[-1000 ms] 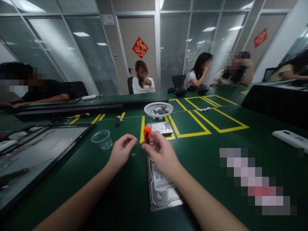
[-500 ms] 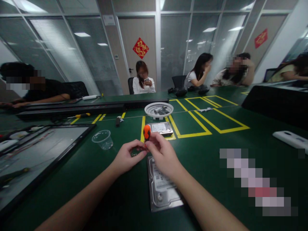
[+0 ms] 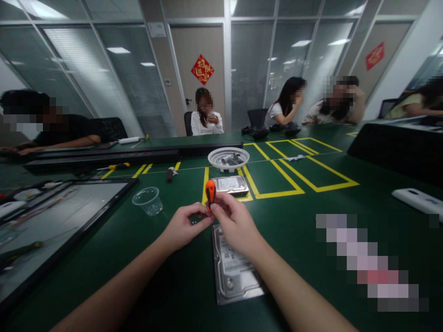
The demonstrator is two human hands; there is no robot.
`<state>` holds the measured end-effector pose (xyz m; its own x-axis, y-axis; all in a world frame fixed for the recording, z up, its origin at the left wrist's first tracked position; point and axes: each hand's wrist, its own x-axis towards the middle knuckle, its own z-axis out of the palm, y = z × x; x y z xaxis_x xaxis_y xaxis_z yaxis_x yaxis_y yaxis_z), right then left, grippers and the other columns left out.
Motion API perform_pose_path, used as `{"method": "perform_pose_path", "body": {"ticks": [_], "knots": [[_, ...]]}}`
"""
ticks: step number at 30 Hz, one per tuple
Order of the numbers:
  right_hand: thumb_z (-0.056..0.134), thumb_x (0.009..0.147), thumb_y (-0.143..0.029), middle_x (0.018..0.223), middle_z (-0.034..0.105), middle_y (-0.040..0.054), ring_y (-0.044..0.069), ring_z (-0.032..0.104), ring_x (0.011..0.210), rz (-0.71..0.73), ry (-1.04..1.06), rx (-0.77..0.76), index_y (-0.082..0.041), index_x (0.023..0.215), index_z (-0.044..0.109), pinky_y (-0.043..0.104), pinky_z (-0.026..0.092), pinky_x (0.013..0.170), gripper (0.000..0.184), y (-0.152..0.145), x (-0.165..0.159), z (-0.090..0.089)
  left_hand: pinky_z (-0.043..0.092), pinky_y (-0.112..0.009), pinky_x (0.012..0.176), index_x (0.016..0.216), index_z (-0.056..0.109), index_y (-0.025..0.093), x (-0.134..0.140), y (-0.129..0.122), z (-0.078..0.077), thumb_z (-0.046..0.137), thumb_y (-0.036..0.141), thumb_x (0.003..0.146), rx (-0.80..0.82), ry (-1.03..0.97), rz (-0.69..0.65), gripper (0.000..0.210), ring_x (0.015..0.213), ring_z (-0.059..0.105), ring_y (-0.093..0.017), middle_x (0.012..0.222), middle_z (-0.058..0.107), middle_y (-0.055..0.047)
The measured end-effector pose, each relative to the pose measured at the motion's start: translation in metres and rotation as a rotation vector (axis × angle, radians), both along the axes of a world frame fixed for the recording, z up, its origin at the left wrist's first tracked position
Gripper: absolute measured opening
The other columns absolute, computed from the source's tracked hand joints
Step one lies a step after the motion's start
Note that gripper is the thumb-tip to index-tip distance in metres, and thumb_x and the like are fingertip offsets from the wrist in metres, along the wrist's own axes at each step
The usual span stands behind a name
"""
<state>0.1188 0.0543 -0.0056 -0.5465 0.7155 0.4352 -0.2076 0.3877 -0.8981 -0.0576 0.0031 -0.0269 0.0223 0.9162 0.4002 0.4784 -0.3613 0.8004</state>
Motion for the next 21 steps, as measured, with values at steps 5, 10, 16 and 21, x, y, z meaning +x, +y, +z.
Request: {"method": "perform_pose_path", "body": {"ticks": [5,10,16,21], "knots": [[0.063,0.095,-0.021,0.094,0.067,0.0031,0.019,0.065,0.087,-0.041,-0.020,0.024,-0.023,0.103,0.062,0.034,0.053,0.081,0.008,-0.0016,0.0008,0.0004,0.050,-0.032,0.083,0.090,0.074,0.016,-0.0013,0.0016,-0.0015,0.072,0.023,0.086,-0.007,0.014,-0.025,0.008,0.089,0.068,-0.020,0.092,0.074,-0.006],[0.063,0.095,-0.022,0.098,0.068,0.0042,0.021,0.067,0.093,0.004,0.026,-0.015,-0.023,0.107,0.060,0.036,0.053,0.085,0.012,-0.0018,-0.0003,0.0001,0.050,-0.032,0.086,0.090,0.075,0.016,-0.0010,0.0022,-0.0021,0.071,0.022,0.087,-0.004,-0.009,-0.040,0.008,0.090,0.069,-0.020,0.094,0.075,-0.006],[0.059,0.097,-0.022,0.098,0.069,0.0046,0.020,0.067,0.091,0.001,0.001,0.005,-0.021,0.107,0.064,0.035,0.053,0.084,0.010,-0.0004,-0.0009,0.0009,0.050,-0.031,0.085,0.092,0.075,0.016,-0.0012,0.0007,-0.0025,0.072,0.022,0.087,-0.005,-0.007,-0.036,0.009,0.090,0.069,-0.019,0.094,0.075,-0.006],[0.068,0.093,-0.022,0.090,0.065,0.0013,0.018,0.065,0.084,-0.039,0.005,0.012,-0.022,0.101,0.062,0.032,0.052,0.078,0.010,-0.0014,-0.0004,0.0011,0.051,-0.032,0.085,0.090,0.075,0.016,-0.0005,0.0012,-0.0025,0.071,0.022,0.086,0.003,0.000,-0.047,0.008,0.089,0.068,-0.020,0.092,0.075,-0.006]]}}
